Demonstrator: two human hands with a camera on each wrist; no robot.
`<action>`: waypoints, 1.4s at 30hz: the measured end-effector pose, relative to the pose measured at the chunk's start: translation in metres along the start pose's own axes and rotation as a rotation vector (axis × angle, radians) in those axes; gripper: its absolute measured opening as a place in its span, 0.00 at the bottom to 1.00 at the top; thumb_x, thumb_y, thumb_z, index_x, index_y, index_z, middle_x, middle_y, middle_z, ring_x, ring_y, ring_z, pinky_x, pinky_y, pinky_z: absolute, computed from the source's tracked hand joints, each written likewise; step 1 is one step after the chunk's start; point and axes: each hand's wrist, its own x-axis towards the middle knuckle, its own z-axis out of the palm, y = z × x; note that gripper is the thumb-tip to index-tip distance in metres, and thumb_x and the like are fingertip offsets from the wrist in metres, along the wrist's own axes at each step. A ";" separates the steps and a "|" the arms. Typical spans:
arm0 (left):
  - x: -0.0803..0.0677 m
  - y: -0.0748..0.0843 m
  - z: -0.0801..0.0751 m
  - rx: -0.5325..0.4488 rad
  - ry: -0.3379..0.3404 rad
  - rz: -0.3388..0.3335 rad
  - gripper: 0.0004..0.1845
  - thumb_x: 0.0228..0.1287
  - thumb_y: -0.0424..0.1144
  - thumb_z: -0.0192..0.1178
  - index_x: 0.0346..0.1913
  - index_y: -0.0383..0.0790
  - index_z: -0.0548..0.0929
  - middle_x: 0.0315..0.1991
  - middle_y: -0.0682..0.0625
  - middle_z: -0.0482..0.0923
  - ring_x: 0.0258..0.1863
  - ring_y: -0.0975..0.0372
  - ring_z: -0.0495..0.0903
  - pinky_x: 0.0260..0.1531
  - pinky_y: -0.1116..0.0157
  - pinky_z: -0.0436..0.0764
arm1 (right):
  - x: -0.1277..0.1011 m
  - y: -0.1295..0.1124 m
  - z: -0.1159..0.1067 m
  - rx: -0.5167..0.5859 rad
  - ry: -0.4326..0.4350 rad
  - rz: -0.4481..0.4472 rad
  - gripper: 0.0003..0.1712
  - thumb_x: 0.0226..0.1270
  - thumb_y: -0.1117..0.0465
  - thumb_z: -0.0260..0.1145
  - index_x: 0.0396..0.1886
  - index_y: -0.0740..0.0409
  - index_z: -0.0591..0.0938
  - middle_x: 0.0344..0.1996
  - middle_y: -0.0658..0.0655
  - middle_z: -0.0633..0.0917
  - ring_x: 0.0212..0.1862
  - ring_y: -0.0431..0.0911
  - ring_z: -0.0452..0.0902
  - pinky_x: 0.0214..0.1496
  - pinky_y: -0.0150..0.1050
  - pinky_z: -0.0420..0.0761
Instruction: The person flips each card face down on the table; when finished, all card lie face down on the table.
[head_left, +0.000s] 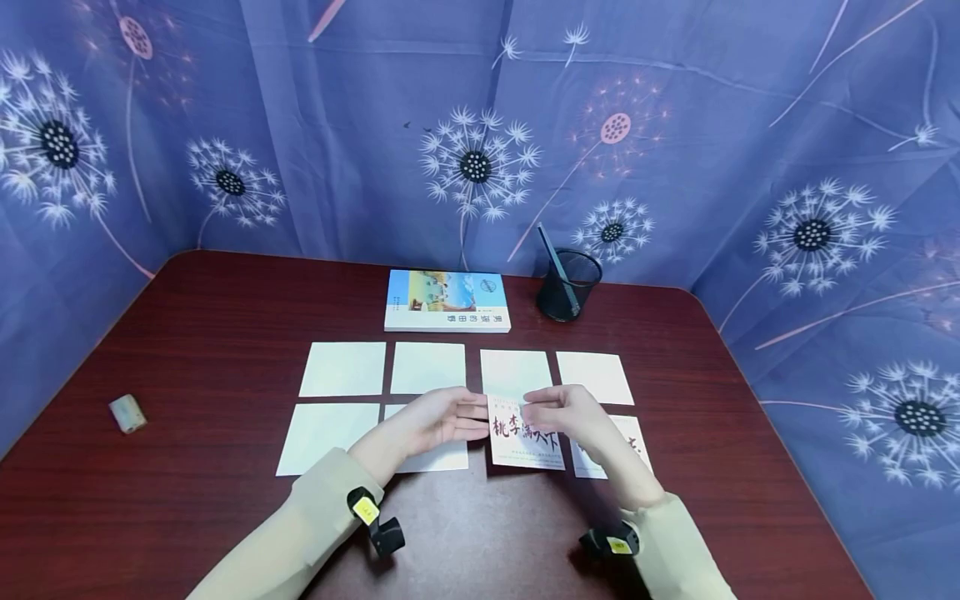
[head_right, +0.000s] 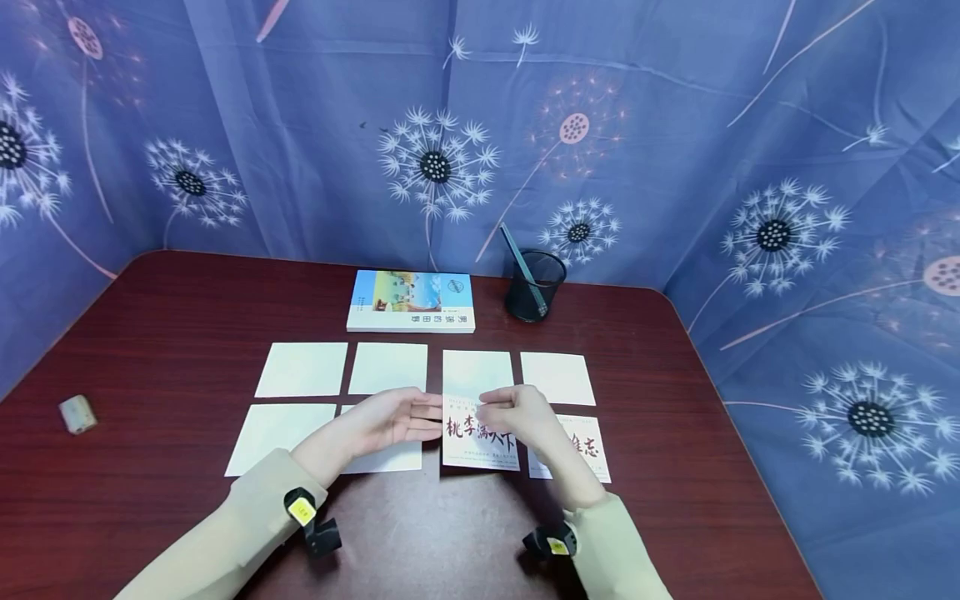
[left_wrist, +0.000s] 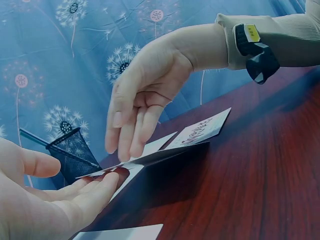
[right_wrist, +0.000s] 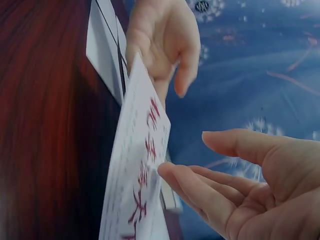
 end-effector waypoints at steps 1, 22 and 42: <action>0.000 0.001 0.000 0.001 -0.004 0.004 0.26 0.75 0.35 0.38 0.68 0.18 0.59 0.66 0.23 0.63 0.63 0.38 0.72 0.65 0.52 0.73 | 0.001 -0.002 0.003 -0.004 0.006 0.002 0.27 0.65 0.63 0.65 0.57 0.79 0.75 0.48 0.72 0.84 0.42 0.42 0.85 0.52 0.42 0.85; 0.006 0.023 0.007 -0.053 -0.133 0.047 0.28 0.75 0.37 0.35 0.71 0.21 0.58 0.71 0.26 0.58 0.69 0.41 0.64 0.69 0.55 0.67 | 0.000 -0.031 0.009 -0.023 0.115 -0.023 0.25 0.64 0.61 0.67 0.54 0.78 0.78 0.40 0.70 0.87 0.36 0.48 0.88 0.44 0.40 0.87; -0.001 0.037 0.027 -0.084 -0.218 0.047 0.27 0.77 0.39 0.38 0.71 0.25 0.61 0.71 0.32 0.62 0.71 0.44 0.64 0.71 0.55 0.63 | -0.008 -0.031 -0.006 0.043 0.183 0.000 0.30 0.63 0.62 0.66 0.60 0.77 0.74 0.54 0.72 0.81 0.43 0.41 0.85 0.48 0.38 0.86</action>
